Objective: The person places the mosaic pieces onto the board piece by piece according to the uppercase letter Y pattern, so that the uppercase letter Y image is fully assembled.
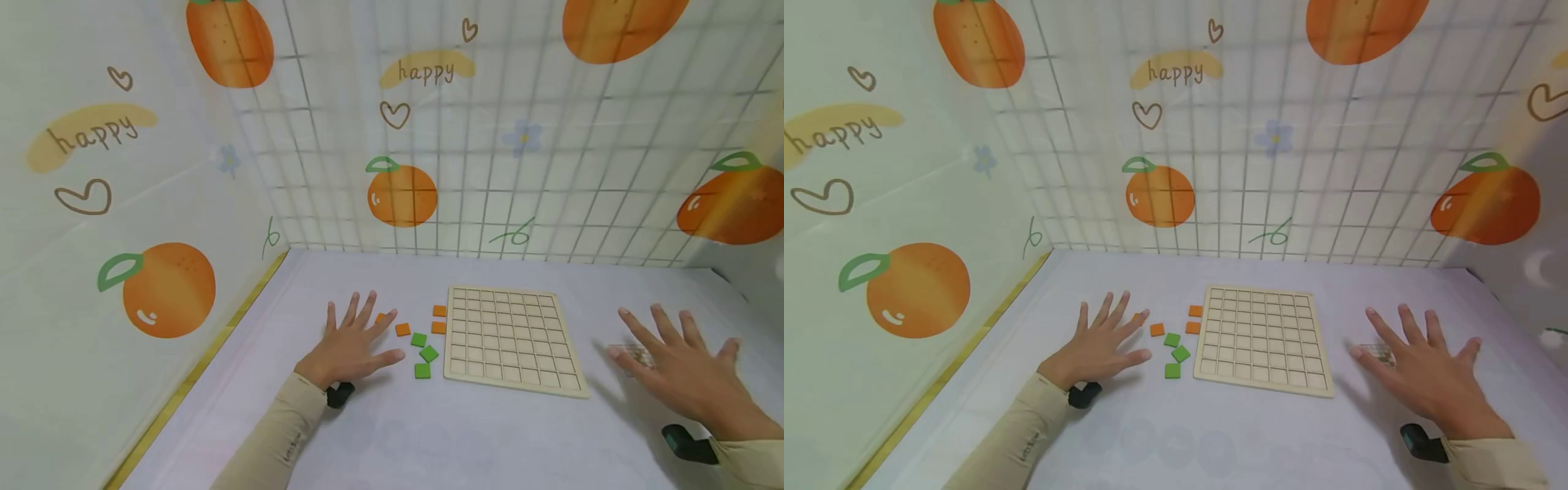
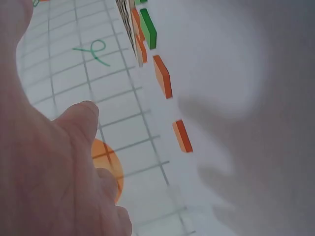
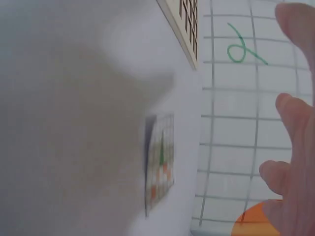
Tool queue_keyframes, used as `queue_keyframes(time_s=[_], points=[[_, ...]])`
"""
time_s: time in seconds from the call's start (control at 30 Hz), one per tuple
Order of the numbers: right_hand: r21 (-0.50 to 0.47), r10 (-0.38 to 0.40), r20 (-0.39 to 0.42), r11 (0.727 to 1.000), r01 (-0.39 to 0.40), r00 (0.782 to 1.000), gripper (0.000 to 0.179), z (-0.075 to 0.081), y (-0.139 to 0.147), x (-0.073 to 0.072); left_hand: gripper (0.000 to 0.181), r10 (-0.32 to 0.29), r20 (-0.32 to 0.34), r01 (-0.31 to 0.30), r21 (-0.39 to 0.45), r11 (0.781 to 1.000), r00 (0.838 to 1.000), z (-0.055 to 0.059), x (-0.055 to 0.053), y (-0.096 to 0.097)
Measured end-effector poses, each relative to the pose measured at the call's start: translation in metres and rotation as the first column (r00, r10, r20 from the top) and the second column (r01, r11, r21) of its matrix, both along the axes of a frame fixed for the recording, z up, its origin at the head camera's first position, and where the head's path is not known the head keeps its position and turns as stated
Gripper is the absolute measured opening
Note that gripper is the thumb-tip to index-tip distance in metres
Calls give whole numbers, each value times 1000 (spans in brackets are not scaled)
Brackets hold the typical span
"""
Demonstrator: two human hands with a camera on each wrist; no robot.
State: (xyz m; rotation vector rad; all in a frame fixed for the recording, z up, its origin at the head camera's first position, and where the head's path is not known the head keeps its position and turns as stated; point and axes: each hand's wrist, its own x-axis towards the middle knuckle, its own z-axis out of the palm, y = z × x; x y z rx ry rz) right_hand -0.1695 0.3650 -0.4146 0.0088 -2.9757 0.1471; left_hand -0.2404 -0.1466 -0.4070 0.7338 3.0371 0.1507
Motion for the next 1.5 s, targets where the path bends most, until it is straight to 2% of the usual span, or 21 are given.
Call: queue_keyframes(time_s=[0.17, 0.33, 0.5, 0.63, 0.77, 0.87, 0.93, 1.03, 1.17, 1.3, 1.4, 1.5], points=[[-10, 71, -6, 997, -71, 997, 86, -4, -11, 1, 87, 3, -18, -3, -34, 999, 1000, -2, 3, 4], [-4, 101, -7, 995, -101, 995, 86, -7, -24, 3, 86, -15, -5, 15, -18, 1000, 1000, -2, 10, 7], [-1, 148, -64, 989, -148, 987, 83, -10, -36, 4, 87, -18, 16, 18, 5, 1000, 1000, -7, 12, 12], [-33, 199, -121, 978, -204, 972, 80, -9, -45, 6, 85, -53, 56, 51, 38, 998, 997, -12, 13, 18], [-133, 207, -55, 968, -213, 977, 77, -4, -54, 7, 73, -84, 27, 83, 44, 996, 996, -11, 13, 25], [-206, 195, 31, 961, -185, 980, 78, -2, -59, 6, 61, -105, -18, 106, 77, 991, 994, -9, 11, 33], [-243, 208, 45, 951, -191, 977, 78, -4, -60, 4, 53, -111, -30, 114, 121, 986, 993, -8, 9, 39], [-291, 235, 25, 932, -218, 972, 76, -10, -60, 2, 45, -107, -3, 105, 223, 969, 994, -10, 5, 45], [-327, 242, 9, 918, -226, 970, 71, -19, -62, 3, 37, -86, 98, 45, 364, 930, 991, -13, -1, 46], [-353, 231, 14, 911, -211, 973, 70, -24, -67, 4, 34, -78, 212, -29, 460, 887, 974, -18, -3, 41], [-372, 226, 17, 906, -203, 974, 73, -27, -69, 4, 34, -98, 275, -59, 512, 857, 956, -21, -4, 36], [-383, 220, 15, 902, -197, 975, 76, -28, -69, 4, 34, -122, 305, -62, 530, 845, 944, -24, -4, 34]])
